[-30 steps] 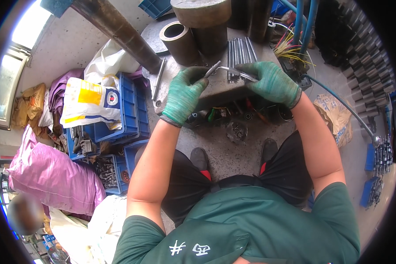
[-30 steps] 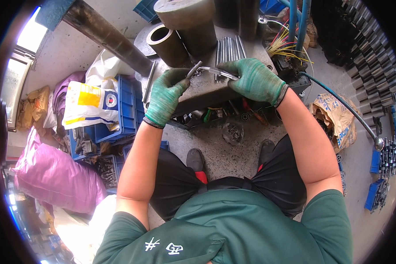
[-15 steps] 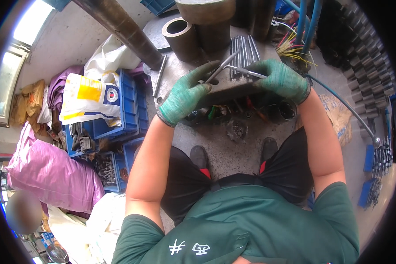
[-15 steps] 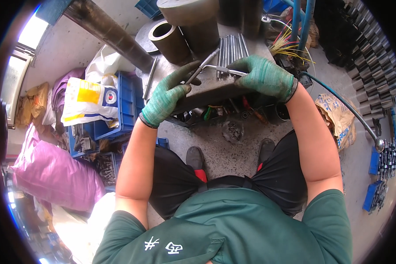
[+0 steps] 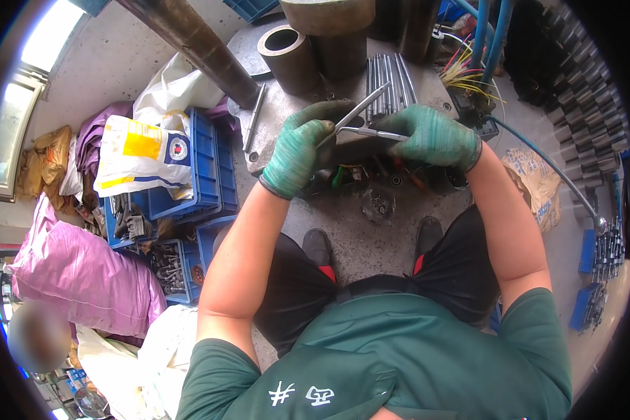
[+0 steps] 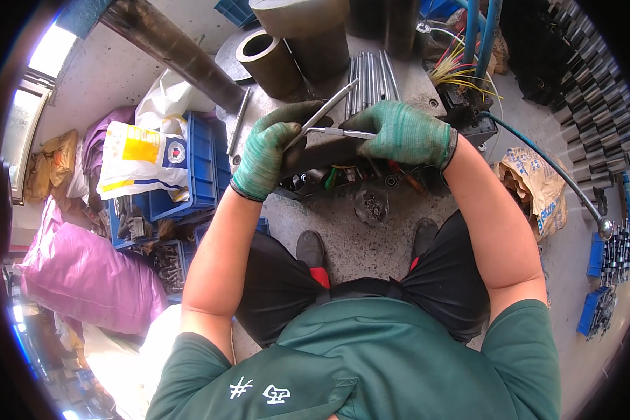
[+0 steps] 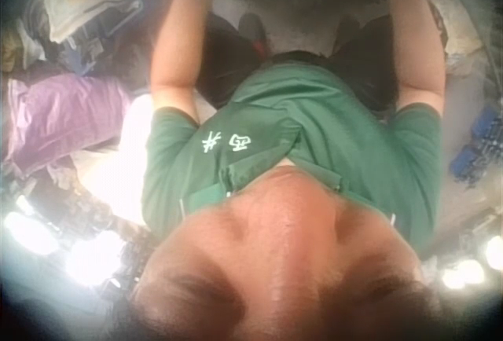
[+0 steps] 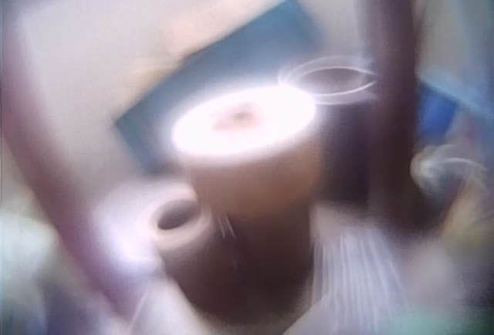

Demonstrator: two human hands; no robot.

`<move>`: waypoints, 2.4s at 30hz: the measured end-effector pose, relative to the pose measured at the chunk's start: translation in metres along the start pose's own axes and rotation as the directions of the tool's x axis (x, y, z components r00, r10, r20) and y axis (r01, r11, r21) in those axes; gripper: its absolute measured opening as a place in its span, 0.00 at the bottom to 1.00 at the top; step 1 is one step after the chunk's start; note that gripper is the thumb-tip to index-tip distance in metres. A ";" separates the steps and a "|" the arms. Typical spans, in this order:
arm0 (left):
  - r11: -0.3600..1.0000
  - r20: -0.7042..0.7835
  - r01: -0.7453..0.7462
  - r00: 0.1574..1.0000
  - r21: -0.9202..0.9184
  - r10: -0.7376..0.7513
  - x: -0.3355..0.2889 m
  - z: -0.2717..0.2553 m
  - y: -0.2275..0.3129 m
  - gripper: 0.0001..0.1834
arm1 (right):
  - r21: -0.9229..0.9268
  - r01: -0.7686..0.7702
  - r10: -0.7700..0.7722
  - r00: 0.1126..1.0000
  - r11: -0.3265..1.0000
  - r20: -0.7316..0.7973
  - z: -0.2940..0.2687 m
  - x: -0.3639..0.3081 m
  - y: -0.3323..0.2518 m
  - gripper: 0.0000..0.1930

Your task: The person holds and looks at a small metal tube and a cluster of thin metal pins while wearing green gloves, then puts them down on a workbench.

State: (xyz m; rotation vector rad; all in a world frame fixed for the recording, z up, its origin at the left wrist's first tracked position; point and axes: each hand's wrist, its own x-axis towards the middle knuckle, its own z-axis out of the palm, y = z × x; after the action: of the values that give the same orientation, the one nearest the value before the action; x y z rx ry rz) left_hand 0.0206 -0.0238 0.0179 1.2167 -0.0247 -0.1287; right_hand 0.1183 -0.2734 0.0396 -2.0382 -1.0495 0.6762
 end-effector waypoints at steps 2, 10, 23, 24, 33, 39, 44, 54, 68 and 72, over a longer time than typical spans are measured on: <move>0.997 0.011 0.037 0.999 -0.061 -0.036 0.001 -0.001 0.000 0.28 | 0.001 -0.031 0.031 0.998 1.000 0.056 -0.002 0.000 -0.010 0.29; 0.954 0.043 0.122 0.993 -0.274 -0.114 0.004 -0.006 -0.003 0.37 | 0.019 0.008 -0.008 1.000 1.000 -0.006 0.004 0.000 -0.009 0.30; 0.822 0.193 0.090 0.981 -0.563 0.025 0.009 -0.030 -0.003 0.38 | 0.503 -0.091 0.058 0.995 0.860 0.081 0.033 0.009 0.004 0.25; 0.823 0.192 0.087 0.981 -0.562 0.027 0.008 -0.033 -0.002 0.38 | 0.387 0.008 0.006 0.999 0.922 -0.035 0.034 0.010 0.006 0.26; 0.924 -0.166 -0.247 0.964 -0.291 0.206 -0.009 -0.045 0.012 0.38 | -0.600 0.189 -0.377 0.903 0.778 -0.205 0.067 0.033 0.006 0.15; 0.945 -0.341 -0.106 0.915 0.310 0.215 -0.002 -0.060 0.009 0.24 | -0.632 0.176 -0.361 0.916 0.755 -0.175 0.078 0.049 0.001 0.21; 0.351 -0.269 0.129 0.883 0.927 0.385 0.012 -0.067 -0.009 0.20 | -0.535 0.242 -0.417 0.878 0.810 -0.234 0.074 0.041 -0.007 0.18; -0.052 0.009 0.007 0.954 0.999 0.300 -0.013 -0.035 -0.015 0.23 | -0.292 0.328 -0.439 0.698 0.898 -0.566 0.045 0.026 0.010 0.16; 0.937 -0.332 -0.015 0.933 0.348 0.139 -0.010 -0.011 -0.030 0.06 | 0.176 0.166 -0.055 0.859 0.970 -0.508 0.029 0.011 0.015 0.40; 0.988 -0.342 0.138 0.927 -0.065 -0.152 -0.004 -0.021 -0.015 0.04 | -0.494 0.160 -0.396 0.816 0.855 -0.421 0.031 0.007 0.000 0.38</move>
State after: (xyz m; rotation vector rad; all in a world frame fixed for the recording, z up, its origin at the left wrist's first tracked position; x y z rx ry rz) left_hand 0.0171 -0.0091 -0.0028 1.1862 0.3757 -0.0417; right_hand 0.1002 -0.2559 0.0203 -2.1793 -1.2148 -0.2947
